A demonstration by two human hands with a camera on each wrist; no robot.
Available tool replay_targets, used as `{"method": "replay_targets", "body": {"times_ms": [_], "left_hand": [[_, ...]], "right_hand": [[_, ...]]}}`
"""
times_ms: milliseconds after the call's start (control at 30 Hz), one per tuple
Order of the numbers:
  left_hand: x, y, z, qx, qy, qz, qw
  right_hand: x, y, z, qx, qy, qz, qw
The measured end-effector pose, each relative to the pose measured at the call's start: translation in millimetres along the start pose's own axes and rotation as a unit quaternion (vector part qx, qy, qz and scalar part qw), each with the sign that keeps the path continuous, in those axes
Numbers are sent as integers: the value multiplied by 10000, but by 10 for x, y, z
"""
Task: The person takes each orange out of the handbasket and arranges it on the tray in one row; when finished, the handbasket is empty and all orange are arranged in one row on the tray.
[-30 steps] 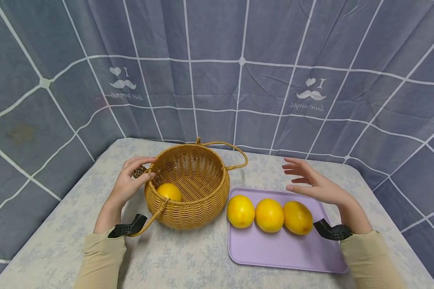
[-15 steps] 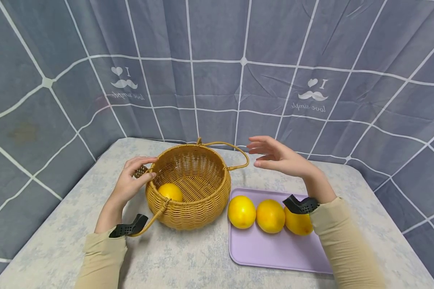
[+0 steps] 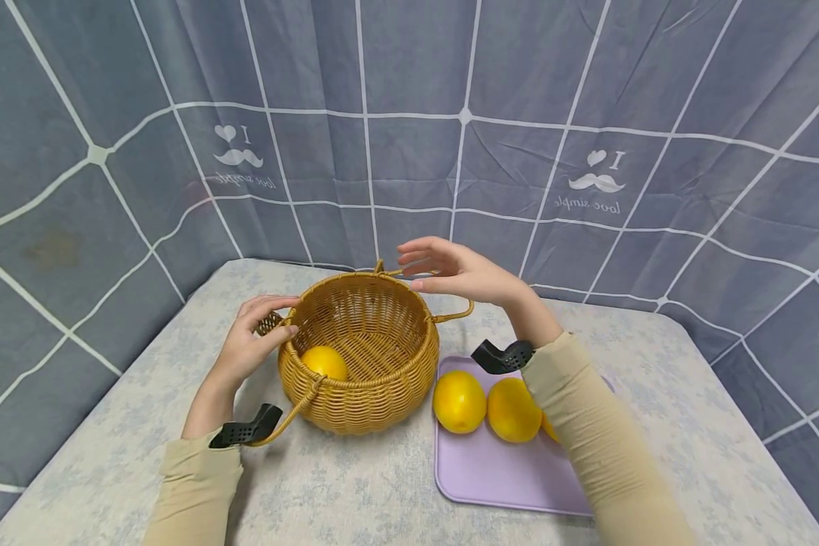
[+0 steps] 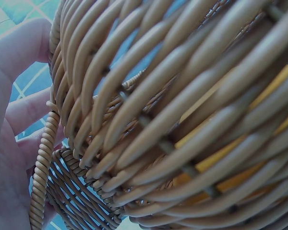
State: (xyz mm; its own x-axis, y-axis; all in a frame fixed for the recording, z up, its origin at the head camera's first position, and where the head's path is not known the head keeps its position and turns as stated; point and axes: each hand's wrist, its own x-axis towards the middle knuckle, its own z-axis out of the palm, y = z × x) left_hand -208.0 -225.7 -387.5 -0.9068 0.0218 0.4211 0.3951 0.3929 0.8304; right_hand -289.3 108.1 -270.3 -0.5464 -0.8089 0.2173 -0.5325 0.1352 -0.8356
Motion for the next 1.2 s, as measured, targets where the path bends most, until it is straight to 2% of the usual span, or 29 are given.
{"method": "replay_targets", "body": {"times_ms": [300,433,533,700,800,1100,1200], "left_hand": [[10,-7,-7,-54,25,-19,10000],[10,-11,-9,-34,17,-44,10000],[12,-13,-9,-35,12,-48,10000],[17,-7,-13,-90,-10,-87,9999],[13,-1,-6,-133,-23,-89,9999],[10,-31,-6,-157,-20,-70,9999],[5,-40,-8,-136,-16,-43,9999]], "right_hand": [[409,25,197,379,-186,85,9991],[548,59,290,607,-433,172,9971],[637,90,354,617,-768,327,9946],[778,142,449,511,-1500,599,9855],[838,175,500,503,-1809,752,9793],[978,336,684,1287,-2370,967,9581],[992,380,744,1419,-2452,1154,9521]]}}
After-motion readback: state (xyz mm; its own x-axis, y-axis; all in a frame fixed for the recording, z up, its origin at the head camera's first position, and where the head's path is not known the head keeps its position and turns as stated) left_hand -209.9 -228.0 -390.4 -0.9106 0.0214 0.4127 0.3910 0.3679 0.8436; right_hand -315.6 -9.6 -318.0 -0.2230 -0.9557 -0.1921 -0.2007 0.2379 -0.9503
